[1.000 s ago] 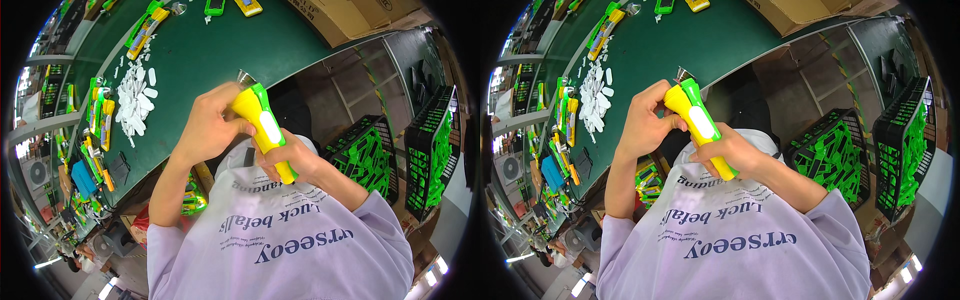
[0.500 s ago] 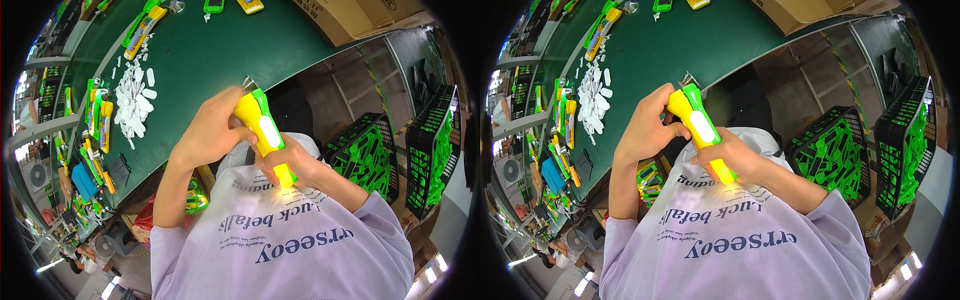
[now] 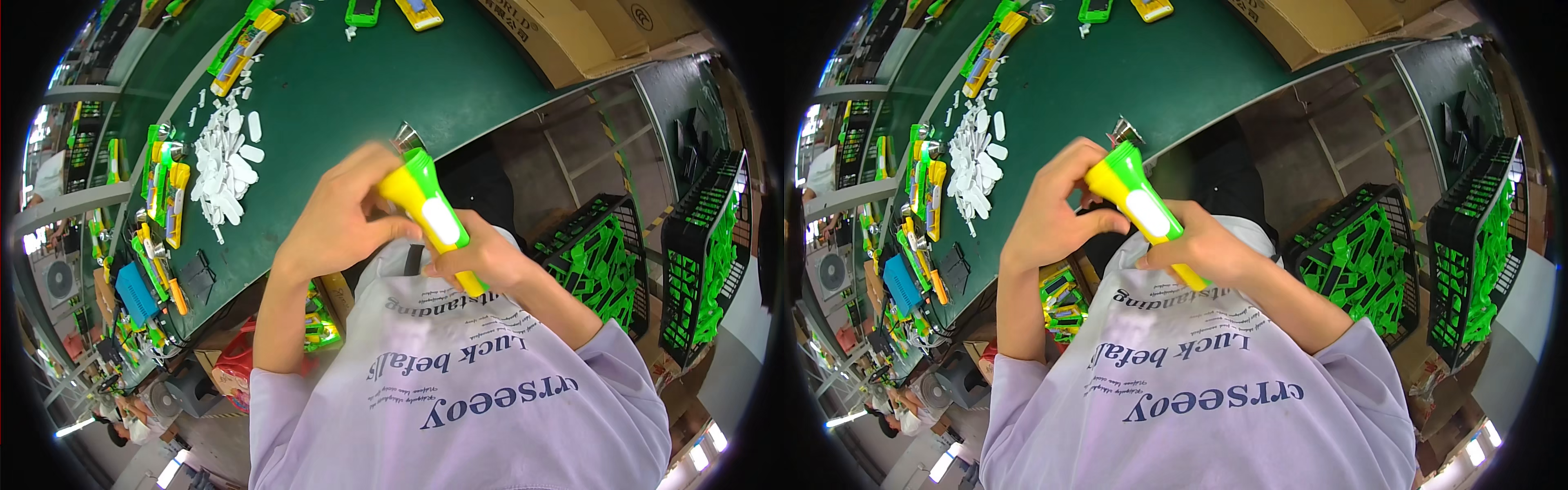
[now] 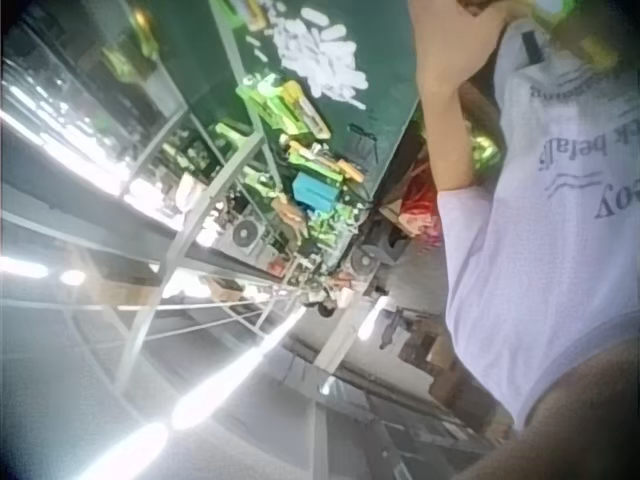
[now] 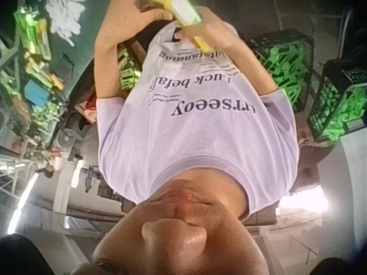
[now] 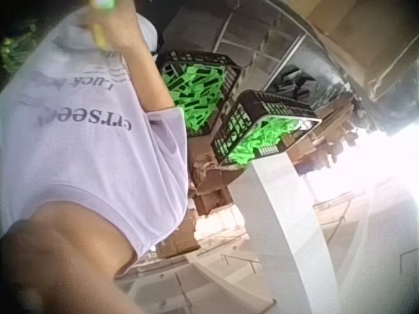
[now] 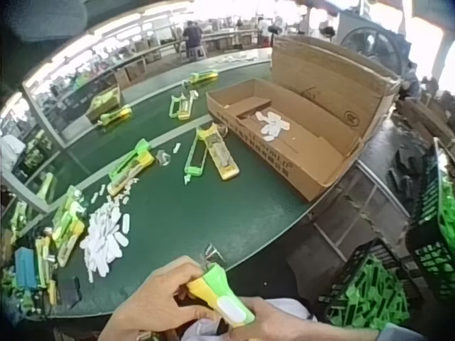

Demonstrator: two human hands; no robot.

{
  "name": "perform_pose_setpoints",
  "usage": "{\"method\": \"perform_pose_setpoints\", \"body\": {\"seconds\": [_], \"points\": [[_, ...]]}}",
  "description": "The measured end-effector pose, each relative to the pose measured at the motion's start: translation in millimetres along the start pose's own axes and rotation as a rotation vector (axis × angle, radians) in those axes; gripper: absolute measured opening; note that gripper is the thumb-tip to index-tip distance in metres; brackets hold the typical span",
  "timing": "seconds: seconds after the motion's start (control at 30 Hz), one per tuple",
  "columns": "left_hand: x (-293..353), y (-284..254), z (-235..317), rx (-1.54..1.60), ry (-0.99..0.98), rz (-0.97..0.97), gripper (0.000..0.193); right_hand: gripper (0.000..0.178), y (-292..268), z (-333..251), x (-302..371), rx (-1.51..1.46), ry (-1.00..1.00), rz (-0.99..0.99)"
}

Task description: The person assembles flashlights at a workbench by picking up casing components, inserting switch buttons, pressing the housing halves together, and turning on the lights.

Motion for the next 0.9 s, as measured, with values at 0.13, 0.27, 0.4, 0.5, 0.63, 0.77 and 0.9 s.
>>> {"method": "perform_pose_setpoints", "body": {"seconds": [0.13,0.27,0.4,0.5,0.63,0.77,0.9], "points": [[8.7,-45.3,37.3,-0.366,0.509,0.336,0.096,0.046,-20.8,-38.2,-6.6,0.574,-0.372,0.13],[28.2,-13.4,55.4,-0.776,0.429,-0.109,0.078,0.045,5.6,-87.4,2.7,1.208,-0.237,-0.051],[12.7,-27.3,22.6,-0.545,0.148,-0.135,0.06,0.034,18.4,-108.6,-7.8,1.7,-0.646,0.067],[8.5,-49.9,10.5,-0.337,0.085,0.061,0.046,0.042,38.0,-132.6,2.3,1.68,-1.309,0.337],[1.2,-126.9,-29.0,-0.099,-0.128,0.393,0.046,0.047,8.1,-129.5,-10.7,1.261,-1.407,0.614],[-46.1,-238.4,-53.3,0.159,-0.17,0.807,0.037,0.043,-40.2,-100.8,-59.8,1.259,-1.189,0.924],[-90.9,-380.7,-127.1,0.048,-0.326,0.89,0.042,0.033,-42.8,-96.1,-80.6,1.291,-1.147,0.926]]}}
Point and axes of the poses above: each hand's wrist, its own x-axis away from the middle knuckle, its own y-axis out of the palm, z = x × y, the point moved 5 cm from there along -x, towards the middle knuckle, and after that the axes turned 4 degrees about z, right-handed, at the moved point
